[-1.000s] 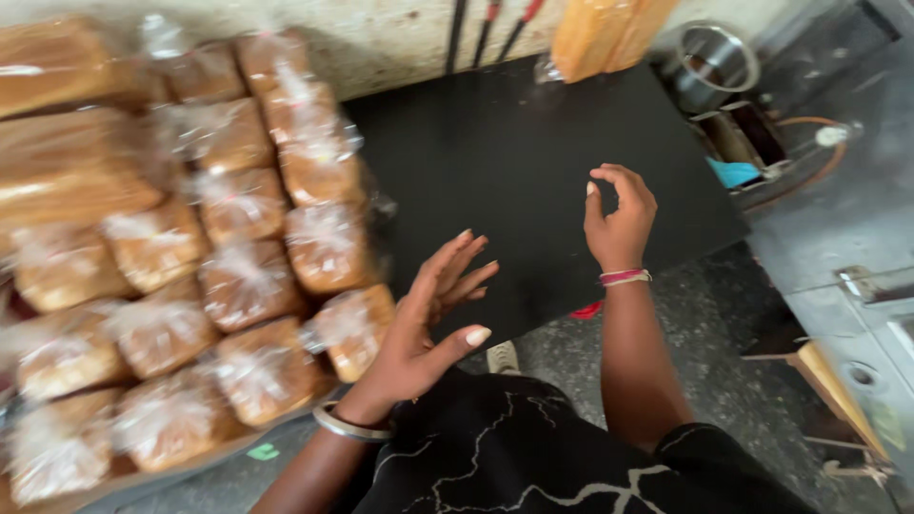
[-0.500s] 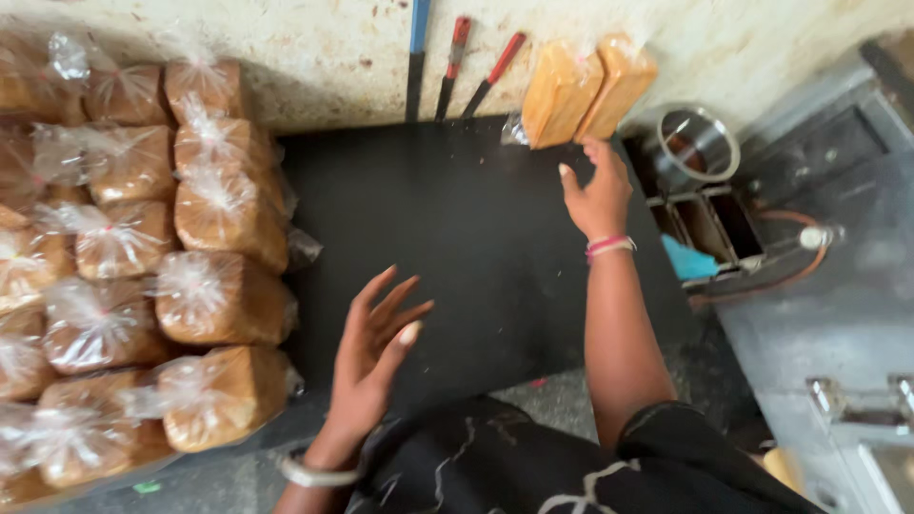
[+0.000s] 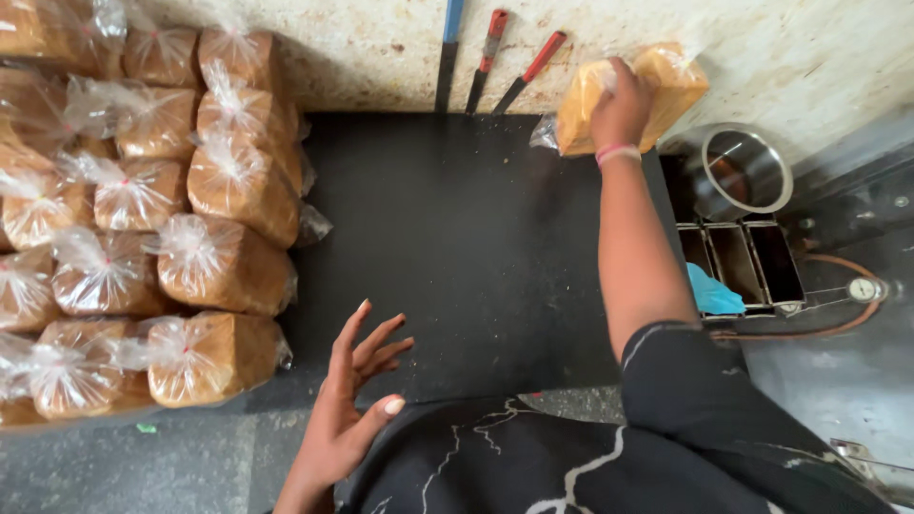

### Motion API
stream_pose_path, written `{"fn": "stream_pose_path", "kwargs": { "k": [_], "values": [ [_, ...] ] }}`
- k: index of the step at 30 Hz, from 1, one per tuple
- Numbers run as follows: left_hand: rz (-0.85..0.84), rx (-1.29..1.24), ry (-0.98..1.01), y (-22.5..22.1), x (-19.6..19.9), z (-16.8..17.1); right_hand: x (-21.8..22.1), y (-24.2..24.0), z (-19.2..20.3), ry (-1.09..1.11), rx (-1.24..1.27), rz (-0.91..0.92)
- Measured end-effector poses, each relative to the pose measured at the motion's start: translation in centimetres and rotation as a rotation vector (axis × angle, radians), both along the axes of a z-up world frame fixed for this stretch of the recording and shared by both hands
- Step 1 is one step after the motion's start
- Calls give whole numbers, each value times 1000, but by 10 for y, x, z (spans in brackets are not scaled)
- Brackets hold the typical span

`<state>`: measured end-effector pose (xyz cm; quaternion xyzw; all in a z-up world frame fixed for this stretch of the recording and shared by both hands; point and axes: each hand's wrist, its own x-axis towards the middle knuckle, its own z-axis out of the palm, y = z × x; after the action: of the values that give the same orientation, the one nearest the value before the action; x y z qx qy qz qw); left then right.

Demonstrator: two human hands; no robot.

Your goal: The person organizes numerous loaves of packaged bread on a dark table, moving them from one side to the other and stacking them.

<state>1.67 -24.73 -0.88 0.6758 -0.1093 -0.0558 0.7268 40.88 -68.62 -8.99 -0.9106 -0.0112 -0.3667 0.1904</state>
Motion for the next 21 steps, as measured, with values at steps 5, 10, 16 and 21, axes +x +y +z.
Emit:
{"fn": "stream_pose_path", "kwargs": {
  "k": [5,10,16,21],
  "values": [
    [-2,-3,25,2,2,-2,-101,13,-75,-224,575,166],
    [-112,-1,177,8,8,-9,-215,84,-94,-215,741,47],
    [-265,-47,168,38,14,-24,-265,157,34,-204,557,130],
    [-821,-231,29,77,17,-28,-300,273,106,-157,554,380]
  ]
}}
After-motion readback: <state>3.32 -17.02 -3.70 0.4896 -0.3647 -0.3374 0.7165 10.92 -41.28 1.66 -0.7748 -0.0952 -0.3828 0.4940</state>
